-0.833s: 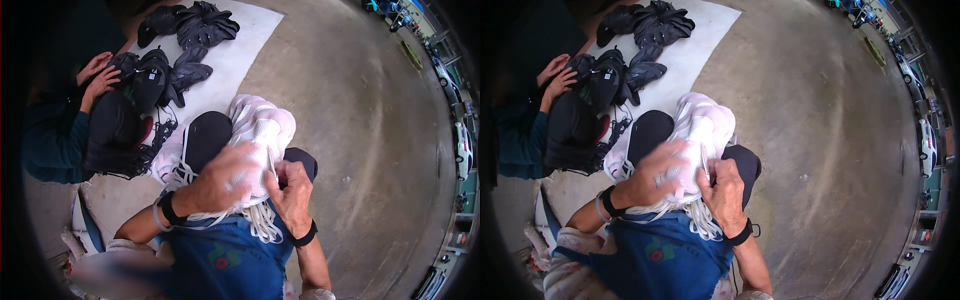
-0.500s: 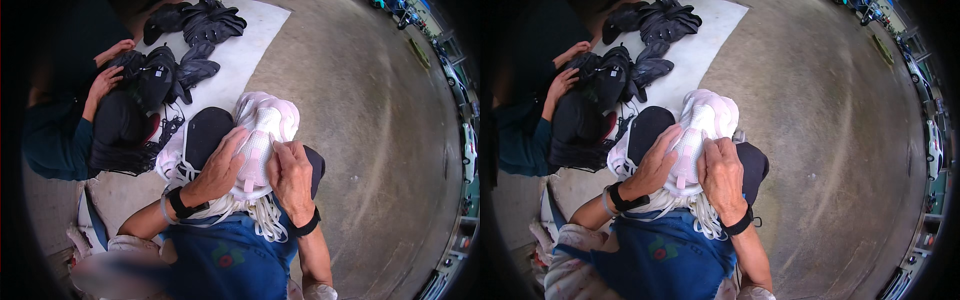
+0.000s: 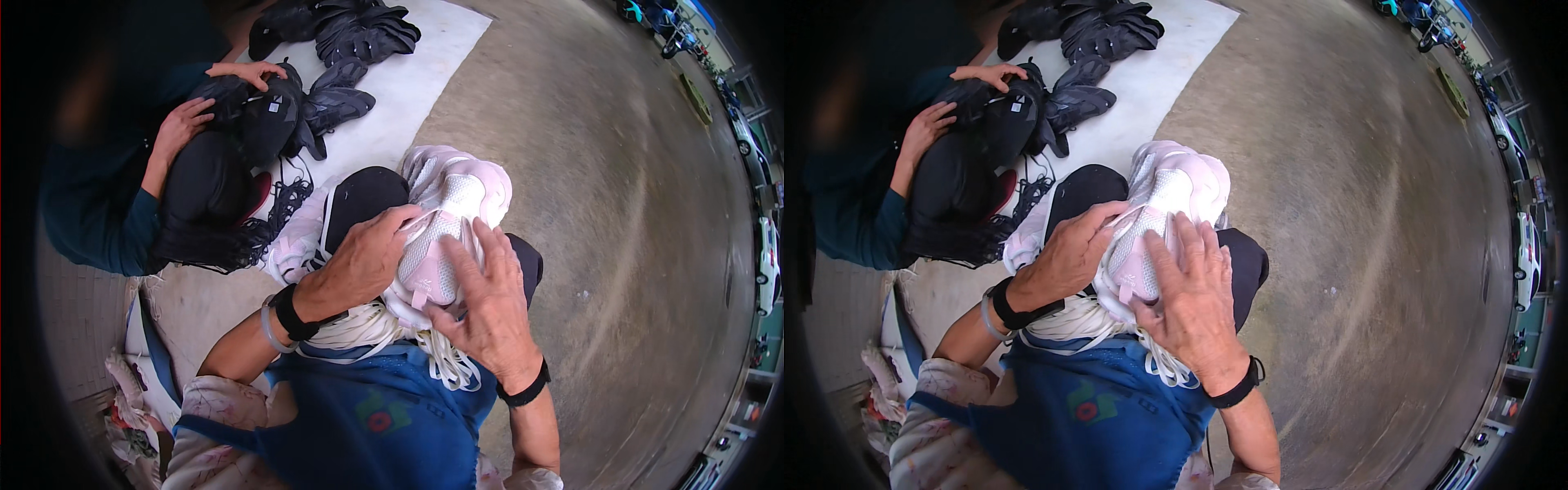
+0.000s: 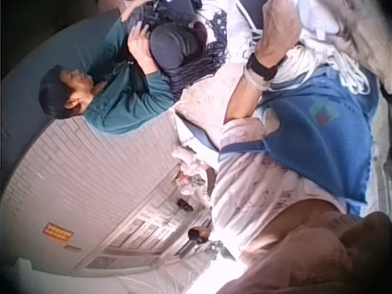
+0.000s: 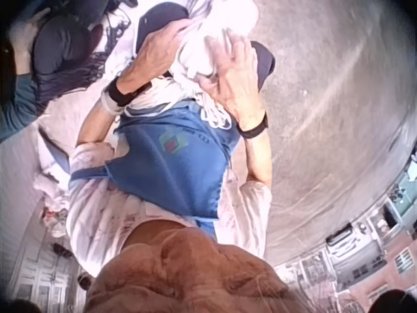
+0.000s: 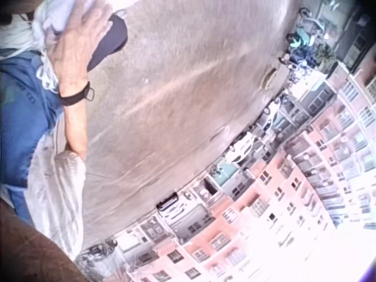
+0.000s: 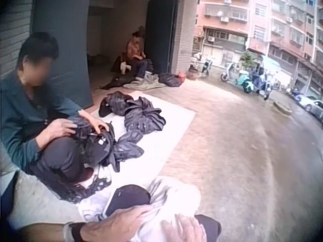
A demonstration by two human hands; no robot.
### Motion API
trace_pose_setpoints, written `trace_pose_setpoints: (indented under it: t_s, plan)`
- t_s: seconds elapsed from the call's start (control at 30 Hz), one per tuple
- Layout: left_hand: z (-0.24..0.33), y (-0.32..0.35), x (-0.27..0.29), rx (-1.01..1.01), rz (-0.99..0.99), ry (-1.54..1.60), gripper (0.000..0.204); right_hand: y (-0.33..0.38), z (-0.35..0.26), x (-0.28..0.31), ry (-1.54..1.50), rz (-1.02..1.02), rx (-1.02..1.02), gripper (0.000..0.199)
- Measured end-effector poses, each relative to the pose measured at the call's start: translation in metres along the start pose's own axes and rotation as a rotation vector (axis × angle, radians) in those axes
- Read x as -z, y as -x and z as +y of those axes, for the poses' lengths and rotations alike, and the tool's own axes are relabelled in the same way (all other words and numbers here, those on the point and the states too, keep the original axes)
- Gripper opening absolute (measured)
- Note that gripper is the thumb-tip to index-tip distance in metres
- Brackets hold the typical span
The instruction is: The person is lacing white athletic shoes while sitting on the ground.
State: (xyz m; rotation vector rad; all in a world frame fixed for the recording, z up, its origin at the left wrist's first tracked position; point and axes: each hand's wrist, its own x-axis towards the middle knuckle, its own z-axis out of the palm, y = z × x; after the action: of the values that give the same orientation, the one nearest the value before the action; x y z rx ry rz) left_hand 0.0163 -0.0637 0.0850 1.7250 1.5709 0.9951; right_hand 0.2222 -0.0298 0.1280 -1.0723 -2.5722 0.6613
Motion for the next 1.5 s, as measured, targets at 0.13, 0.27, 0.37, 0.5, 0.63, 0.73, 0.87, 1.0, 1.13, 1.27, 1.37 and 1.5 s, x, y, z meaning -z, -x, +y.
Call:
trace_pose_setpoints:
  t_s: [0.13, 0.27, 0.37, 0.5, 0.63, 0.73, 0.87, 1.0, 1.13, 1.27, 1.37, 1.5]
  plan:
    - [0.004, -0.001, 0.002, 0.049, 0.045, 0.009, 0.02, -0.006, -0.006, -0.019, 0.182, -0.002, 0.068, 0.073]
    - [0.01, -0.002, 0.012, -0.021, 0.063, -0.299, 0.012, -0.006, 0.001, -0.028, 0.115, 0.055, 0.065, 0.072]
    - [0.002, -0.003, 0.009, -0.05, 0.072, -0.184, 0.015, -0.001, 0.013, -0.027, 0.018, 0.072, 0.093, 0.068]
    - [0.001, -0.006, 0.008, -0.027, 0.104, -0.156, 0.014, -0.005, 0.003, -0.03, 0.094, 0.075, 0.059, 0.066]
    - [-0.003, -0.005, 0.006, 0.031, 0.173, -0.142, 0.015, -0.006, 0.004, -0.043, 0.199, 0.126, 0.074, 0.065]
    - [-0.006, -0.003, 0.009, 0.075, 0.169, -0.091, 0.014, -0.009, 0.013, -0.04, -0.058, 0.16, 0.064, 0.068]
    - [-0.005, -0.004, 0.013, 0.069, 0.131, -0.059, 0.012, -0.009, -0.001, -0.04, 0.152, 0.066, 0.031, 0.065]
    - [0.004, 0.005, 0.013, 0.045, 0.128, -0.091, 0.011, -0.006, 0.009, -0.036, 0.1, 0.042, 0.065, 0.07]
    - [0.015, 0.002, 0.008, 0.049, 0.172, -0.135, 0.012, -0.011, 0.007, -0.039, 0.026, 0.095, 0.014, 0.082]
    - [0.009, -0.001, 0.013, 0.046, 0.139, -0.105, 0.012, -0.017, 0.0, -0.036, 0.086, 0.082, -0.042, 0.079]
    - [0.01, 0.003, 0.014, 0.103, 0.141, -0.078, 0.01, -0.014, -0.002, -0.034, 0.181, 0.025, -0.013, 0.067]
    - [0.011, 0.002, 0.015, 0.108, 0.104, -0.053, 0.012, -0.011, 0.015, -0.042, -0.081, 0.157, -0.038, 0.063]
